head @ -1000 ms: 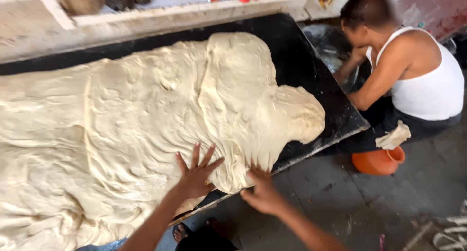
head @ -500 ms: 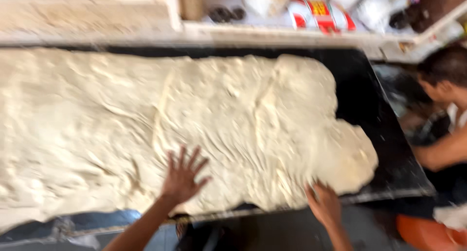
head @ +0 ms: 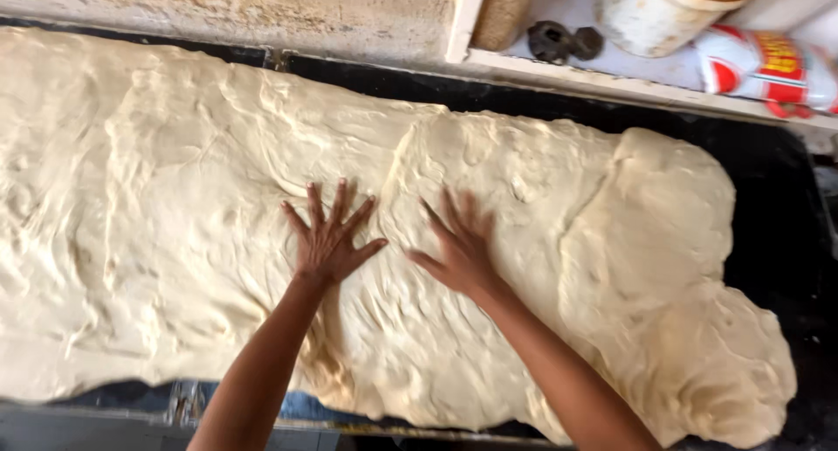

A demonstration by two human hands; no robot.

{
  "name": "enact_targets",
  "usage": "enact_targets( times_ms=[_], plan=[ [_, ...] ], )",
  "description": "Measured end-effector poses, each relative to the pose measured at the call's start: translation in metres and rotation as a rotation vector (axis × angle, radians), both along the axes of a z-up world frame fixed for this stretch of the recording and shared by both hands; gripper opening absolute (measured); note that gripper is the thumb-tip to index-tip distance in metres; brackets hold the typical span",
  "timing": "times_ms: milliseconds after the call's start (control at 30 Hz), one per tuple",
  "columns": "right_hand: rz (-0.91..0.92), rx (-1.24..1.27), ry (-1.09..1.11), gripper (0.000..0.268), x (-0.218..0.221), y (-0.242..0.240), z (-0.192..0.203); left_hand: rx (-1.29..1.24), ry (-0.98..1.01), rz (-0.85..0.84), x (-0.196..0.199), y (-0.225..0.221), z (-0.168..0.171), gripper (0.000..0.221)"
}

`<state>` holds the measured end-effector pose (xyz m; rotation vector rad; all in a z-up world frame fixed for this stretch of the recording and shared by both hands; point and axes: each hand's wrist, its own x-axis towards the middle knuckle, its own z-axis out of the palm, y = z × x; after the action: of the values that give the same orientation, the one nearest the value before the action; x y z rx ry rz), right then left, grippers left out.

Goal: The person kneads a large mass of dough on a black table by hand, pulling, folding, and flattening the dough repeatedly.

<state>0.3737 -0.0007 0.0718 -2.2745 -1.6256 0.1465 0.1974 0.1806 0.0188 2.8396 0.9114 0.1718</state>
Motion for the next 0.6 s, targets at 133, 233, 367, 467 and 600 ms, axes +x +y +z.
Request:
enact_targets(
  times_ms=[133, 233, 367, 467, 600],
  plan=[
    [-0.126, -0.341, -0.072, 0.088, 0.008, 0.126, -0.022, 0.014, 0.047, 0.003, 0.038, 0.042, -0.014, 0.088],
    [-0.136, -0.322, -0.011, 0.086, 0.046, 0.160, -0.022, -0.070, 0.135, -0.008, 0.060, 0.072, -0.016, 0.087],
    [-0.178, -0.293, 0.458, 0.085, 0.116, 0.166, -0.012, -0.341, 0.232, -0.233, 0.051, 0.132, -0.007, 0.081],
    [-0.160, -0.174, 0.258, 0.086, 0.121, 0.158, -0.016, -0.607, -0.011, -0.170, 0.021, 0.173, -0.004, 0.095],
    [-0.184, -0.069, -0.304, 0.089, 0.069, 0.197, -0.062, 0.042, -0.009, -0.228, 0.046, 0.179, -0.009, 0.090]
  ],
)
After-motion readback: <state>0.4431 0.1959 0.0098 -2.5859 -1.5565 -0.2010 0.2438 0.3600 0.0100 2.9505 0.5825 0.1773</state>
